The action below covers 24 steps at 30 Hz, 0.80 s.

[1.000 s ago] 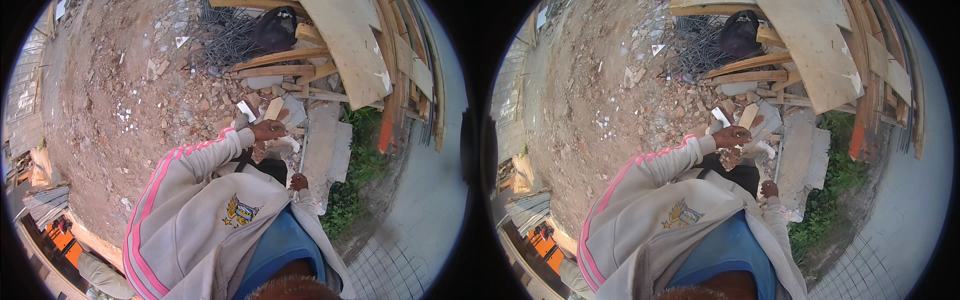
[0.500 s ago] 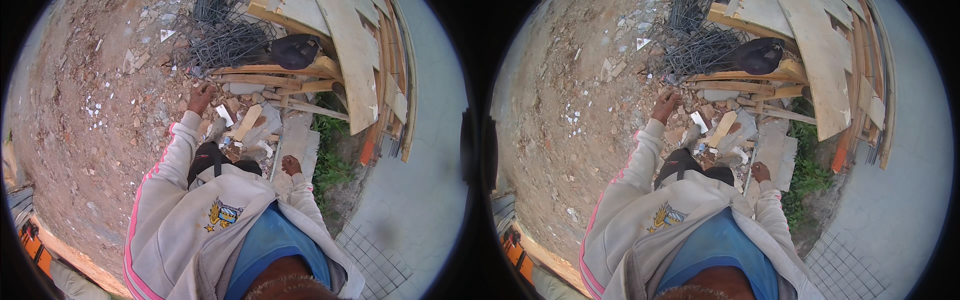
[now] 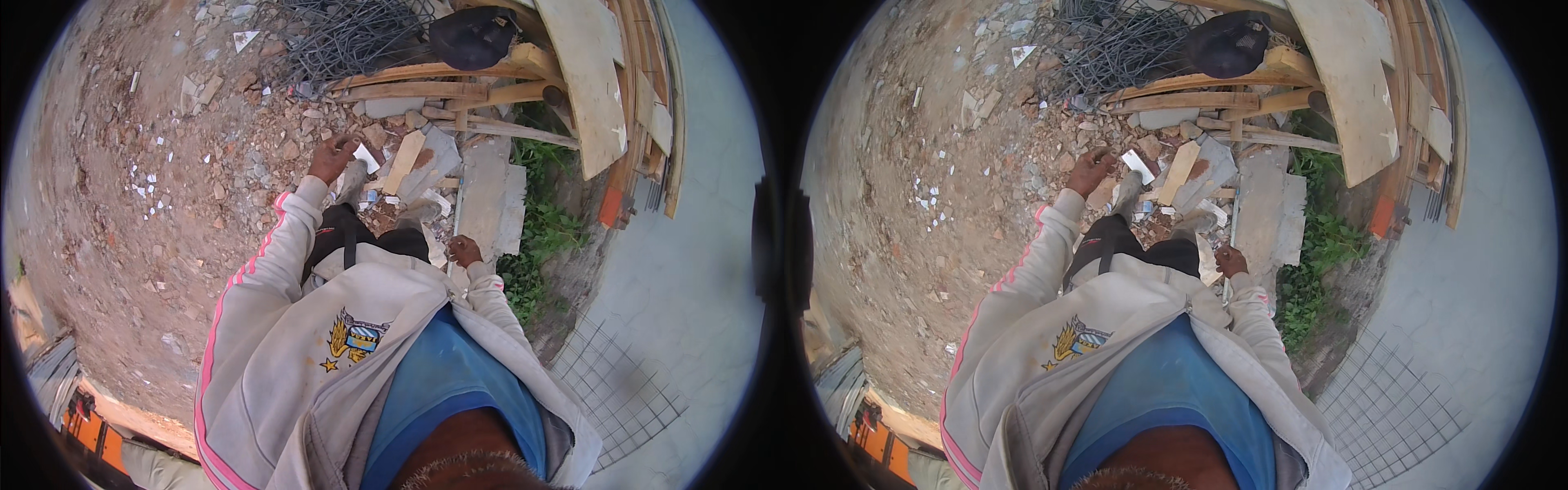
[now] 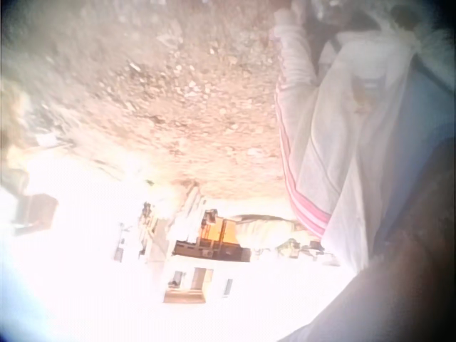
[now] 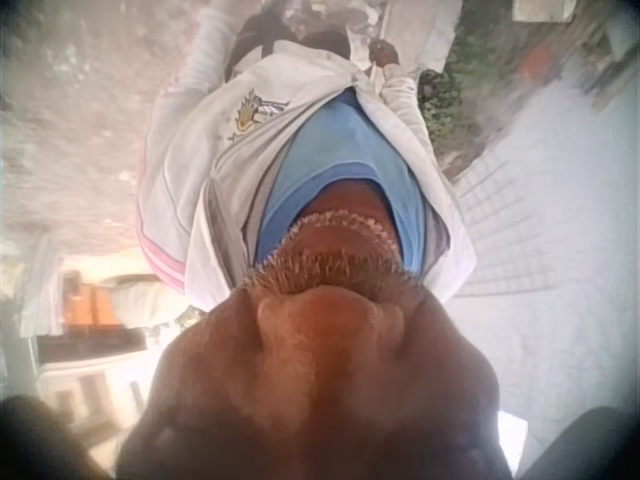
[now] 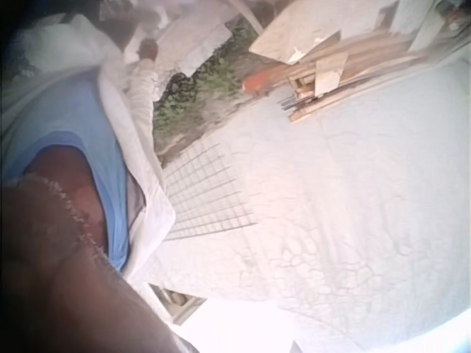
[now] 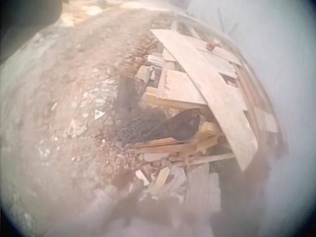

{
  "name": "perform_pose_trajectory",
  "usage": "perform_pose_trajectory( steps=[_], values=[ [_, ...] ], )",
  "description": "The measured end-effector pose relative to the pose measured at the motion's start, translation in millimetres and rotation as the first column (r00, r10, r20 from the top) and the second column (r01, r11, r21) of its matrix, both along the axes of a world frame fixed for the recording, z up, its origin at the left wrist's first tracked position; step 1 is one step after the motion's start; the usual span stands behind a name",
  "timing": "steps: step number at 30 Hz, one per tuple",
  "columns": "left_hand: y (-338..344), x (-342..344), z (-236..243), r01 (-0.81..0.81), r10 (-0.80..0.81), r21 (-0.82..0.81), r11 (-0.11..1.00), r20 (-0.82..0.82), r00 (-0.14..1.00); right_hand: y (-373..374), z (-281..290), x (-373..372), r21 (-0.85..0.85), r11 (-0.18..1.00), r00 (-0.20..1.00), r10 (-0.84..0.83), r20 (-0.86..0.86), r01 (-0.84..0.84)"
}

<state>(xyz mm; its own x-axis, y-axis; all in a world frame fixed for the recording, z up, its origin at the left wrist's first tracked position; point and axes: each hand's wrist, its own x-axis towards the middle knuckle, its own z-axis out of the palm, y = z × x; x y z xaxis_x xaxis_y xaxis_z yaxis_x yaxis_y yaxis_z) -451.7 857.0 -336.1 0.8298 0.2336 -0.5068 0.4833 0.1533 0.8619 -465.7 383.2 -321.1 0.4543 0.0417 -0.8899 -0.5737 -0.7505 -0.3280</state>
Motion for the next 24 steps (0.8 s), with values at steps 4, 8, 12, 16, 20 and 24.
perform_pose_trajectory(
  steps=[4,8,12,16,20,24],
  values=[
    [24.8,5.0,-4.5,0.022,-0.021,0.054,0.998,-0.019,1.0,2.4,2.2,-5.4,0.003,1.0,1.0,-0.028,0.014,0.028],
    [35.9,15.9,-9.5,-0.008,0.013,0.158,0.987,-0.031,0.999,-9.9,-7.8,-10.7,0.045,0.997,0.998,-0.06,0.032,0.058],
    [42.4,16.2,-27.2,0.096,-0.078,0.295,0.951,-0.07,0.994,-1.7,-0.7,-18.4,0.052,0.994,0.994,-0.097,0.058,0.094],
    [21.0,2.0,-32.0,0.069,-0.063,0.111,0.991,-0.058,0.996,-21.1,0.0,-35.2,0.002,0.986,0.978,-0.163,0.133,0.165],
    [6.4,-8.7,-49.6,0.377,-0.361,0.117,0.919,-0.133,0.923,-60.8,-8.9,-91.1,-0.03,0.98,0.902,-0.171,0.396,0.199],
    [-12.2,-6.1,-44.9,0.517,-0.506,0.244,0.82,-0.111,0.855,-97.2,-51.8,-199.5,-0.228,0.954,0.911,-0.09,0.402,0.195]
  ],
)
